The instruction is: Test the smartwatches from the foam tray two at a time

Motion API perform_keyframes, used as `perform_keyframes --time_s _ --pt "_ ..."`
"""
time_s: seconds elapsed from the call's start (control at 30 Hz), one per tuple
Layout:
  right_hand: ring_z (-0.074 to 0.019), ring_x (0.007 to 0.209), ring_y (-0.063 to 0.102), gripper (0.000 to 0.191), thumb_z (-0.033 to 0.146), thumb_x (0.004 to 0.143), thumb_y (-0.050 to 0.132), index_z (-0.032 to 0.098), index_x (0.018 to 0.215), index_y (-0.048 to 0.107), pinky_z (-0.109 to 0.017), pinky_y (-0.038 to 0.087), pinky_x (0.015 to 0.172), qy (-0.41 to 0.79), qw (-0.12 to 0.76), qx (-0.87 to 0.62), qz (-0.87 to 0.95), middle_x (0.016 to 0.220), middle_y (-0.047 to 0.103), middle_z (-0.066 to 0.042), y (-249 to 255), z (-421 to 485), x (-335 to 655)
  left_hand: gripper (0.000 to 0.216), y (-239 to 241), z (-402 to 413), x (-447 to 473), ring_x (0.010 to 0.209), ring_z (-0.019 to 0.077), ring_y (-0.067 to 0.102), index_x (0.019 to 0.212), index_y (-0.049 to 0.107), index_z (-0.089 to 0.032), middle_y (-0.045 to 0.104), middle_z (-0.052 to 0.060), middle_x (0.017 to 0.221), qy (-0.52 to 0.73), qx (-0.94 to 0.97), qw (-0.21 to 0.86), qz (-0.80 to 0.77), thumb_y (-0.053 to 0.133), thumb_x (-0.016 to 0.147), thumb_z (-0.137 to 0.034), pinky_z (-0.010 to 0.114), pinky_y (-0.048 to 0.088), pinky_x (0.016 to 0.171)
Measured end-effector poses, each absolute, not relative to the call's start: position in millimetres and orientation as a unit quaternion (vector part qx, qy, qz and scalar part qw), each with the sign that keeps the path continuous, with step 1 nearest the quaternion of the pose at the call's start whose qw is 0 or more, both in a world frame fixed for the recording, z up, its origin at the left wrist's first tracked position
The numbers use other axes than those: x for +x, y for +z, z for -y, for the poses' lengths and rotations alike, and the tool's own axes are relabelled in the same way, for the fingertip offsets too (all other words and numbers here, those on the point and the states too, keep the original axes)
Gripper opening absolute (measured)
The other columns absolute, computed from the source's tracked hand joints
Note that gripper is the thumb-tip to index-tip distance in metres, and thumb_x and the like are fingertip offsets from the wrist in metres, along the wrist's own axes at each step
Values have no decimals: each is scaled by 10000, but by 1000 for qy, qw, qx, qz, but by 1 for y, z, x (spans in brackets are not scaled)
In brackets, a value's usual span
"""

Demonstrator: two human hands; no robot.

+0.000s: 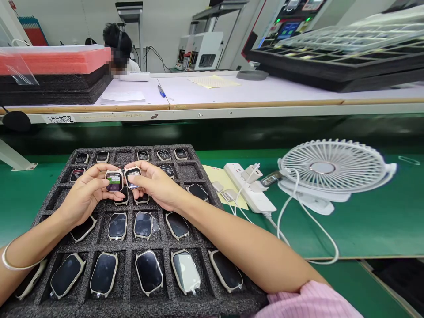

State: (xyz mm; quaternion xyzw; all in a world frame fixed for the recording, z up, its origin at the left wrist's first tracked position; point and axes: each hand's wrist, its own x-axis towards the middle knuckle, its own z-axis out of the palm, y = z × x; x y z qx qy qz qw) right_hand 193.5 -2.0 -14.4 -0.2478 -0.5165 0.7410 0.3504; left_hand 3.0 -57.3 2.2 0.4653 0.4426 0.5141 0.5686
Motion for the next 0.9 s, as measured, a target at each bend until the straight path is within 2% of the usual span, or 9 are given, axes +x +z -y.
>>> perform_keyframes --time_s 0.13,0.43,0.77,0.9 --pt "-84 577 562 369 301 793 812 187 1073 602 -219 453 523 728 354 -249 532 828 612 21 -16 1 194 295 2 57 3 631 179 728 1037 630 -177 670 14 934 514 469 567 -442 688 762 -267 319 636 656" --pt "-106 614 624 389 155 750 742 195 1106 592 -231 480 581 738 350 -232 529 824 646 24 -15 3 195 296 1 56 3 624 172 732 1050 611 -179 663 1 942 519 469 555 -451 696 782 -274 287 637 642" --pt "-122 625 663 395 276 821 773 187 1153 580 -236 495 616 749 345 -225 519 787 674 11 -17 1 194 352 0 56 4 622 160 726 1052 601 -173 658 7 979 523 470 544 -459 749 757 -296 282 639 632" --pt "-116 630 663 403 219 803 758 189 1165 584 -237 503 621 748 349 -228 517 806 672 16 -16 2 194 375 0 57 4 639 162 729 1072 601 -175 662 17 996 520 468 542 -465 757 766 -326 285 636 650"
